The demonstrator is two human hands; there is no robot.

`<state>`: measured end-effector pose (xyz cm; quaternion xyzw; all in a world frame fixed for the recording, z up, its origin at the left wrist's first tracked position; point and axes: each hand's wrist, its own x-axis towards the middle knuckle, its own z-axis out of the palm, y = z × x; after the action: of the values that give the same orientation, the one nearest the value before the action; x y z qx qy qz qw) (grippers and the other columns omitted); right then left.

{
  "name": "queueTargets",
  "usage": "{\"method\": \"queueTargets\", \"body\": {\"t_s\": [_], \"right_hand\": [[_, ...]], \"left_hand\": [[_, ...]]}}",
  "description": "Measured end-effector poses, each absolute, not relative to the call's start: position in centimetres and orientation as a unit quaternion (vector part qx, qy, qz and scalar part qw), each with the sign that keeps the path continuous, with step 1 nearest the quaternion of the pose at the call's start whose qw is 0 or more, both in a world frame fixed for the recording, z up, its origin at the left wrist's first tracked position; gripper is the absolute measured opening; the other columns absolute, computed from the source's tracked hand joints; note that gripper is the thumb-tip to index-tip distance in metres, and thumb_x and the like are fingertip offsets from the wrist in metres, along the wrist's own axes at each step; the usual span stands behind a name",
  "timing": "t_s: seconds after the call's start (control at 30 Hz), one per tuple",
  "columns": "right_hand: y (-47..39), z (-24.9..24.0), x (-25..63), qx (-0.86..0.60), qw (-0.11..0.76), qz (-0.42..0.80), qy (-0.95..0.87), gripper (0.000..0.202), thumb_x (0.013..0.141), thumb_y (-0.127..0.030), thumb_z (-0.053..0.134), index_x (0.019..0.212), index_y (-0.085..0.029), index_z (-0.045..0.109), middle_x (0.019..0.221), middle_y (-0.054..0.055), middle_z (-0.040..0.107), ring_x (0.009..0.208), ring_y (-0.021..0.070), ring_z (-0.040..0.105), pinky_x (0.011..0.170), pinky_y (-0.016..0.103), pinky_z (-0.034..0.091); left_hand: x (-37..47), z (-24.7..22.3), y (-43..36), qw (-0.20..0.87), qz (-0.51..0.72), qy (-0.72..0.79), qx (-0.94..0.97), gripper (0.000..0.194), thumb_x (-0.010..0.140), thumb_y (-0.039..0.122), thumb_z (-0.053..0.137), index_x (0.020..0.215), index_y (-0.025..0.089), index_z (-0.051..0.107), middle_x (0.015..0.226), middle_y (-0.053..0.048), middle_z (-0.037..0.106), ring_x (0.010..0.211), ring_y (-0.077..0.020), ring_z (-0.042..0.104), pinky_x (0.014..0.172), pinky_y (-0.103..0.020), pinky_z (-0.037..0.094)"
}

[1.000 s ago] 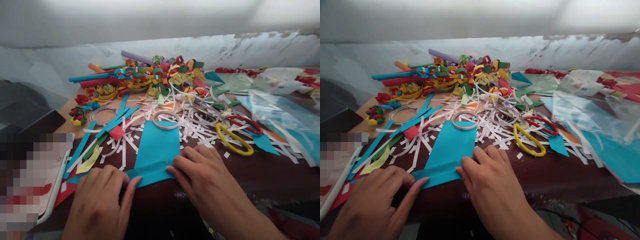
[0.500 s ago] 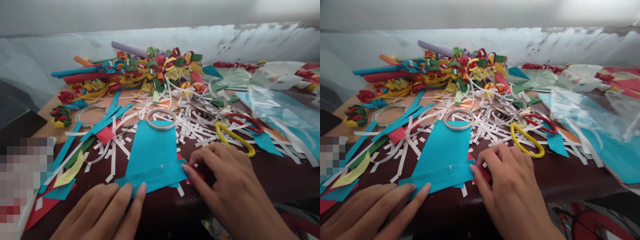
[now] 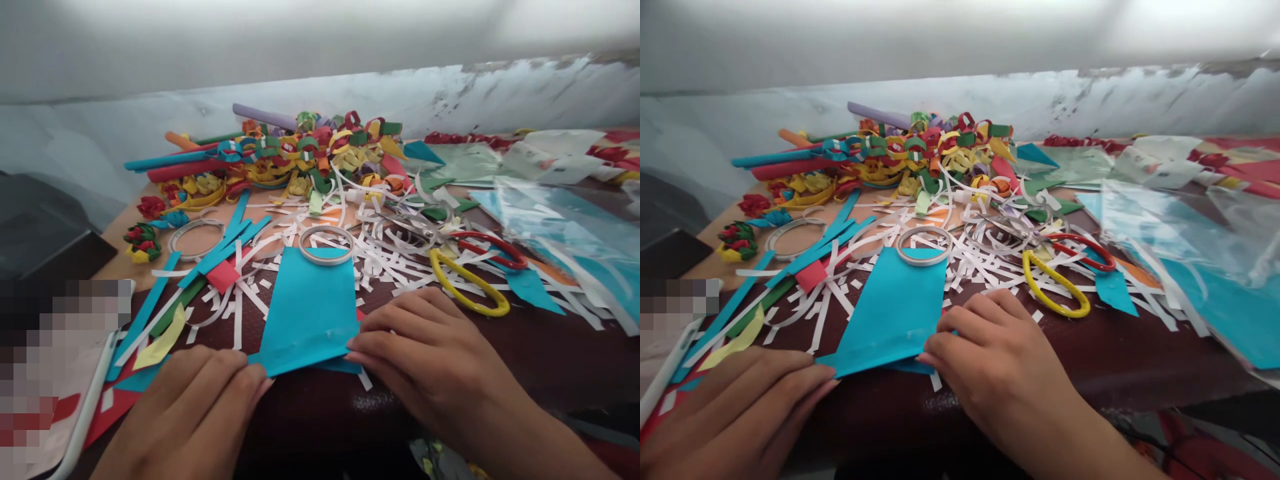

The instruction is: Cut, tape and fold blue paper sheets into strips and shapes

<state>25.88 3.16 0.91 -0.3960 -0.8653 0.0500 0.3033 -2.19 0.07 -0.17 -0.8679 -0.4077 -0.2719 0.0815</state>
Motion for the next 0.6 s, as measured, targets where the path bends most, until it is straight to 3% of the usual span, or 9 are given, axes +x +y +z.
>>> {"method": "queueTargets", "body": {"t_s": [0.2, 0.4, 0.5, 0.6], "right_hand": [[3.8, 0.5, 25.4, -0.461, 0.301, 0.081, -0.831, 0.015, 0.095, -0.027, 0.070, 0.082, -0.020, 0.069, 0.082, 0.002, 0.069, 0.080, 0.0213, 0.060, 0.077, 0.035, 0.042], [3.5, 0.2, 25.2, -0.484, 0.333, -0.007, -0.809, 0.016, 0.090, -0.031, 0.076, 0.081, -0.020, 0.069, 0.086, 0.005, 0.065, 0.082, 0.0247, 0.055, 0.076, 0.038, 0.041], [3.4, 0.4, 25.2, -0.513, 0.325, -0.011, -0.794, 0.018, 0.084, -0.033, 0.083, 0.083, -0.020, 0.070, 0.085, 0.005, 0.065, 0.082, 0.0264, 0.057, 0.076, 0.041, 0.042], [2.9, 0.5, 24.7, -0.509, 0.319, -0.057, -0.797, 0.014, 0.089, -0.031, 0.078, 0.099, -0.021, 0.074, 0.101, 0.008, 0.072, 0.092, 0.0298, 0.062, 0.082, 0.045, 0.045]], "left_hand": [[-1.9, -0.1, 1.2, 0.053, -0.229, -0.470, -0.851, 0.012, 0.100, 0.027, 0.055, 0.089, 0.024, 0.058, 0.082, -0.001, 0.063, 0.076, -0.0197, 0.060, 0.074, -0.035, 0.044], [-1.7, 0.2, 0.8, 0.151, -0.213, -0.472, -0.842, 0.011, 0.099, 0.029, 0.057, 0.089, 0.025, 0.056, 0.087, -0.006, 0.063, 0.085, -0.0277, 0.058, 0.078, -0.041, 0.040], [-1.6, 0.6, 0.7, 0.204, -0.199, -0.480, -0.830, 0.014, 0.099, 0.029, 0.053, 0.105, 0.021, 0.064, 0.097, -0.010, 0.069, 0.093, -0.0321, 0.060, 0.081, -0.046, 0.043], [-0.6, 0.5, 0.5, 0.243, -0.163, -0.385, -0.875, 0.042, 0.095, 0.012, 0.043, 0.133, 0.017, 0.060, 0.128, -0.013, 0.071, 0.123, -0.0328, 0.061, 0.098, -0.046, 0.047]]}}
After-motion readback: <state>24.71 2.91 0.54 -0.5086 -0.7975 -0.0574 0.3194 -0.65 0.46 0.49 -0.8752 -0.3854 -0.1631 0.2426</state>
